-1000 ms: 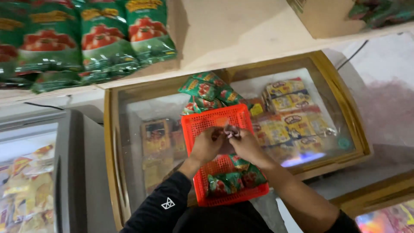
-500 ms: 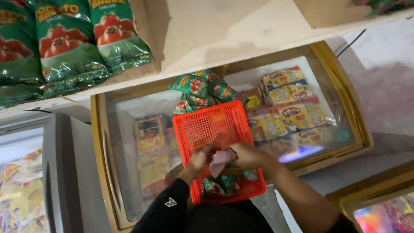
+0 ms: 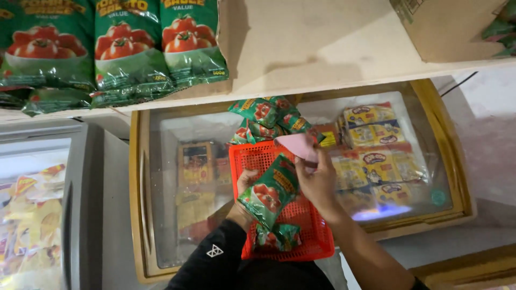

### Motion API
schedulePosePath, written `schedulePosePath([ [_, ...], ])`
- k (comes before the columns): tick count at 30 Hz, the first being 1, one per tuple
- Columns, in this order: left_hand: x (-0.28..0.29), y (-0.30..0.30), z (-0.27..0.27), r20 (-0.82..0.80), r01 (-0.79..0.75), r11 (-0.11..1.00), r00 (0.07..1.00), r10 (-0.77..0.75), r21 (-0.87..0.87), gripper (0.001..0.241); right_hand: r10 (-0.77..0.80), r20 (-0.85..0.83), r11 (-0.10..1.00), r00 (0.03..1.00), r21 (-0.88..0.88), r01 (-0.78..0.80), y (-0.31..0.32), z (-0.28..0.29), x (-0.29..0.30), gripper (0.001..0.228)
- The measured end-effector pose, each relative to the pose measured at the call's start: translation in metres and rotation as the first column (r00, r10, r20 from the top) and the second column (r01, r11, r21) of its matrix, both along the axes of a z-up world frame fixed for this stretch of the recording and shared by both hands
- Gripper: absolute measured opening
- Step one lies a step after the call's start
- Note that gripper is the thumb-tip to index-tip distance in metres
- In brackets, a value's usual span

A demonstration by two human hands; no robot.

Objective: Wiping condiment packets with a cloth and organizing them from a basket into boxes on grocery store shelves.

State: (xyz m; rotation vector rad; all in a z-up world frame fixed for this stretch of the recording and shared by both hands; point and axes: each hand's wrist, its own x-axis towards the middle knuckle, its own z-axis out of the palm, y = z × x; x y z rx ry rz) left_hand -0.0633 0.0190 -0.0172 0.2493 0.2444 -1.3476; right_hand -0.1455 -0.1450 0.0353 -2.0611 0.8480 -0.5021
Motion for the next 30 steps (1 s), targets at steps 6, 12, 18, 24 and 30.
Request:
schedulePosePath([
  [6, 0.020, -0.034, -0.028, 0.006, -0.435, 0.837, 0.889, 0.459, 0.332, 0.059, 0.565, 0.161, 0.766, 0.810, -0.466, -0.442, 0.076, 0.038, -0.023, 0.023],
  [12, 0.029, -0.015, -0.044, 0.367, -0.260, 0.964, 0.903, 0.225, 0.049, 0.063, 0.546, 0.349, 0.816, 0.762, -0.016, -0.578, 0.063, 0.038, -0.025, 0.019],
  [18, 0.008, -0.034, -0.026, 0.369, -0.306, 0.951, 0.891, 0.267, 0.052, 0.081, 0.416, -0.210, 0.812, 0.885, -0.352, -0.465, -0.017, -0.005, 0.017, 0.011],
  [24, 0.005, -0.017, 0.031, -0.074, -0.067, 0.982, 0.996, 0.055, -0.177, 0.097, 0.334, 0.106, 0.825, 0.936, -0.514, -0.236, -0.016, 0.012, 0.010, 0.003],
  [30, 0.017, -0.015, 0.008, 0.005, -0.160, 0.939, 0.985, 0.170, -0.304, 0.085, 0.542, 0.238, 0.833, 0.806, -0.029, -0.552, 0.069, 0.058, -0.026, 0.030],
])
